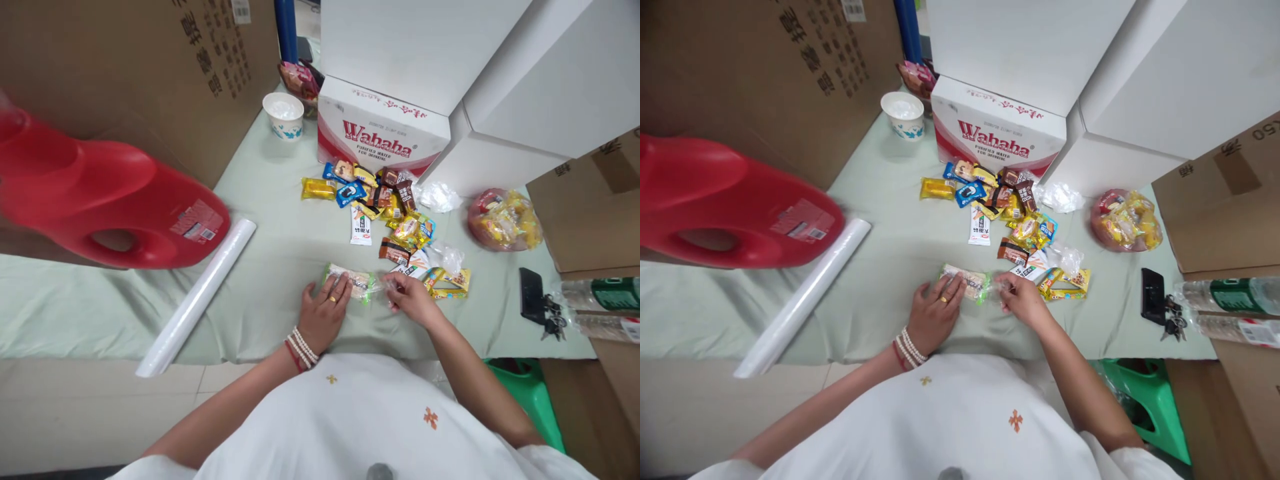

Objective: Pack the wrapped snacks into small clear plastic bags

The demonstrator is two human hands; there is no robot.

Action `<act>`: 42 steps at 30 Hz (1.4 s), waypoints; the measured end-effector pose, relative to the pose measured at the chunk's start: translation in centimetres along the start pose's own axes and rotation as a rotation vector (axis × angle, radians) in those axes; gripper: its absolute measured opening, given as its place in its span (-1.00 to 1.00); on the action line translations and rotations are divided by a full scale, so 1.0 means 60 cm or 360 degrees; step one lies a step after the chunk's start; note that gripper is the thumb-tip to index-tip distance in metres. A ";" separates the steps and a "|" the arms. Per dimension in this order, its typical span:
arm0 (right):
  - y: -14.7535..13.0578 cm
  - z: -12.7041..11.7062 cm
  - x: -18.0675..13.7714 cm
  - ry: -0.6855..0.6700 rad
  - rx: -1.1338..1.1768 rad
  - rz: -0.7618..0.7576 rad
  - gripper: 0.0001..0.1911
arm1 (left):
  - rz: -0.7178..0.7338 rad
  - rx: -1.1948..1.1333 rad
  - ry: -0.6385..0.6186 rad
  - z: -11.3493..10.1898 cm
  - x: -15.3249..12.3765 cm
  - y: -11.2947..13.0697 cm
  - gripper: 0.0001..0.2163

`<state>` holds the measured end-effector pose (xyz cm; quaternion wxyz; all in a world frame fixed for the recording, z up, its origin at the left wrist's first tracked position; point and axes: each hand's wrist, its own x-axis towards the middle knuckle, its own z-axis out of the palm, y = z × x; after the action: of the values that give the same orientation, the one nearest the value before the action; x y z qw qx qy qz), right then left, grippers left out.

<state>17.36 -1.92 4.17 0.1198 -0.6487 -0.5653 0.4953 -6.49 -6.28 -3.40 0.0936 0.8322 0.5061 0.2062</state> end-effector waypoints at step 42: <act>-0.063 0.044 0.041 -0.0477 0.0566 -0.0687 -0.65 | -0.1083 -0.2310 -0.0031 -0.065 0.042 -0.002 -0.47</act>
<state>12.67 0.36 4.38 0.2491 -0.4023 -0.6057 0.6397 -7.26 -4.21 0.68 0.6738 0.3654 0.4709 0.4368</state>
